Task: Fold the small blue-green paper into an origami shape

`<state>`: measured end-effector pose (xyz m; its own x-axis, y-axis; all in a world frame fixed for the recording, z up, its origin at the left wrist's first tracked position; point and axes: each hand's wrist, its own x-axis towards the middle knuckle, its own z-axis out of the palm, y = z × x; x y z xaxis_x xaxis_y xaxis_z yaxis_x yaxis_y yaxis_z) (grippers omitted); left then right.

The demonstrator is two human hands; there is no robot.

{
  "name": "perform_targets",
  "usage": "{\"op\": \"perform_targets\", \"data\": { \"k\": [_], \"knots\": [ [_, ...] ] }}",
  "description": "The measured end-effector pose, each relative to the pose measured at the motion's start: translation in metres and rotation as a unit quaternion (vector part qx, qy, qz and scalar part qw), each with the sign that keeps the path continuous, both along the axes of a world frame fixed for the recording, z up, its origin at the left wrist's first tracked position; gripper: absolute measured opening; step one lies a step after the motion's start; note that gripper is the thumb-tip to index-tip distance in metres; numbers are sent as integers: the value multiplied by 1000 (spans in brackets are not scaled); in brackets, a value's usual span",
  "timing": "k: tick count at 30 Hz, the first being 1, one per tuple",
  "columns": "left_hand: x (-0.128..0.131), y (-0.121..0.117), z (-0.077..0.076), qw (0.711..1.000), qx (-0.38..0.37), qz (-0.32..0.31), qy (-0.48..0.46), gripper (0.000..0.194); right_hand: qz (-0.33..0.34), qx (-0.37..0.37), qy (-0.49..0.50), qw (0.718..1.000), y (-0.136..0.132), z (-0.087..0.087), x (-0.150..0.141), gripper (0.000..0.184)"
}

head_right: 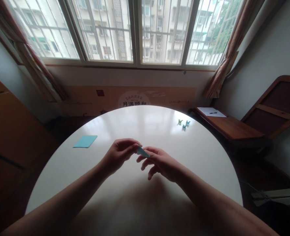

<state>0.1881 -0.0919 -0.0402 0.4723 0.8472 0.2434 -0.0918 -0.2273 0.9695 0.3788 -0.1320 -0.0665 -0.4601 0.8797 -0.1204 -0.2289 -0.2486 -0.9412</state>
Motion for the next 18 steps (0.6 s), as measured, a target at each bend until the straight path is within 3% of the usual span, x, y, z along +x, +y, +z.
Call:
{"op": "perform_targets", "data": {
  "k": [5, 10, 14, 18],
  "knots": [
    [4, -3, -1, 999, 17, -32, -19, 29, 17, -16, 45, 999, -2, -4, -1, 36],
    [4, -4, 0, 998, 3, -59, -12, 29, -29, -2, 35, 999, -1, -6, -3, 32],
    [1, 1, -3, 999, -44, -9, -3, 38, -89, 11, 27, 996, -1, -4, -2, 34],
    [0, 4, -2, 995, -83, 10, 51, 33, -133, 24, 9, 991, -1, -1, 0, 35]
  ]
}}
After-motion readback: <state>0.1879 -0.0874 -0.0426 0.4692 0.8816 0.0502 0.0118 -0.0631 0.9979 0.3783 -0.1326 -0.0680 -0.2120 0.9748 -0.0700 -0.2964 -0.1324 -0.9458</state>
